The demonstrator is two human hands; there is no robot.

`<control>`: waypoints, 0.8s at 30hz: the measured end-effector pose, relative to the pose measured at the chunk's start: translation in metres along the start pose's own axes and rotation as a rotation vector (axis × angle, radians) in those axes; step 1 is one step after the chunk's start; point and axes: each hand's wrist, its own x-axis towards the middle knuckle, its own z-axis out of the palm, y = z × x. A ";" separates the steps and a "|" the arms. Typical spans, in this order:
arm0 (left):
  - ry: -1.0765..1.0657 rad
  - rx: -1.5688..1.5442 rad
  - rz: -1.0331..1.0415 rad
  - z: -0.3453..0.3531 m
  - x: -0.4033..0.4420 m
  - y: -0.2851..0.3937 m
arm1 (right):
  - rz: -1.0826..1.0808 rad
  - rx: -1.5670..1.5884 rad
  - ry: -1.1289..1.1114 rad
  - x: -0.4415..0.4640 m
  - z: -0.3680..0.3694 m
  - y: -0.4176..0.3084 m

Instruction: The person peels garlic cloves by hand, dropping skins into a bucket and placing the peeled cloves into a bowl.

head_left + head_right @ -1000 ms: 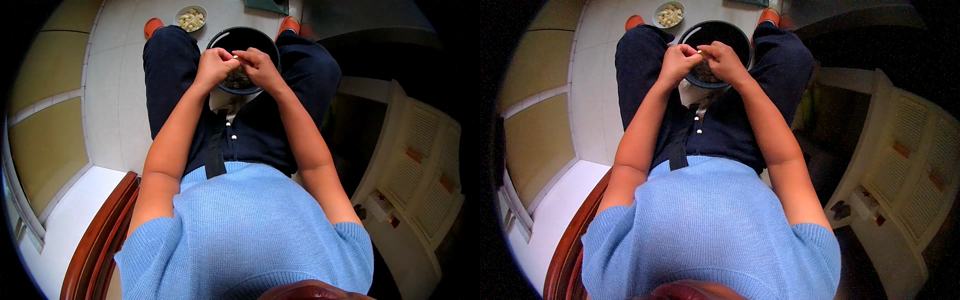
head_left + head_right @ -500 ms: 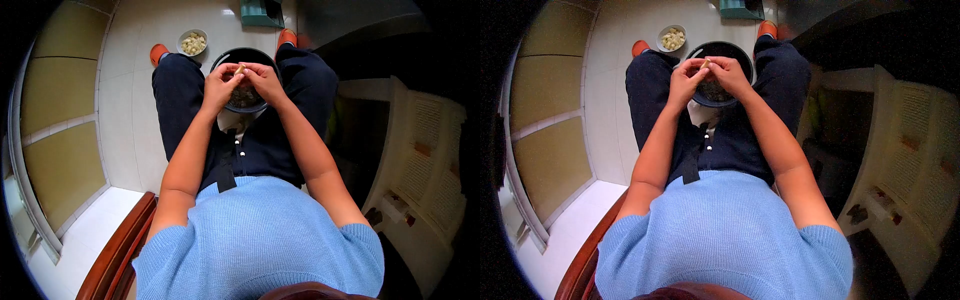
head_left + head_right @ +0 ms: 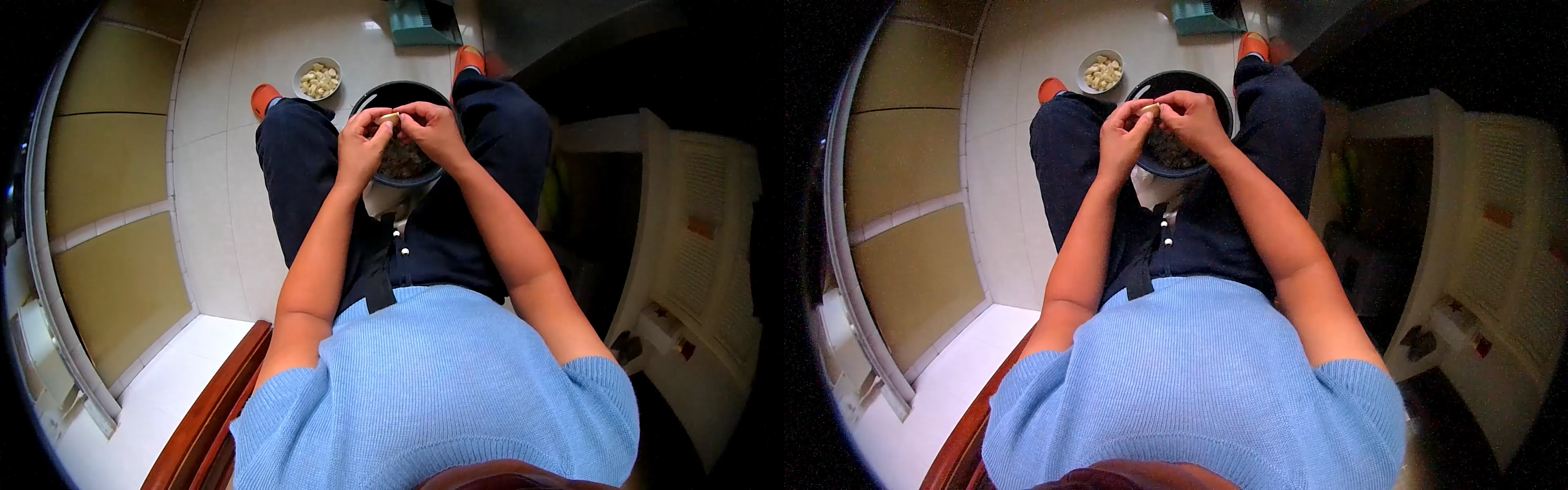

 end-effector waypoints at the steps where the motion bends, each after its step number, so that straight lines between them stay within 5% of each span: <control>1: -0.001 0.001 -0.001 0.001 -0.001 0.000 | 0.035 -0.018 -0.029 0.000 0.000 -0.003; 7: 0.041 -0.289 -0.077 0.006 -0.001 -0.002 | 0.038 0.079 -0.002 0.001 0.001 0.005; 14: 0.004 0.147 0.158 0.000 -0.002 0.007 | 0.010 0.076 0.009 -0.001 0.002 0.005; 16: -0.012 0.266 0.242 0.000 -0.003 0.008 | -0.031 -0.141 -0.066 0.000 -0.001 0.008; 21: -0.008 -0.240 -0.075 0.003 -0.003 0.010 | 0.088 0.008 -0.090 -0.003 0.003 0.004; 24: -0.028 -0.168 0.016 0.001 -0.004 0.006 | 0.191 0.152 -0.112 -0.008 0.002 -0.010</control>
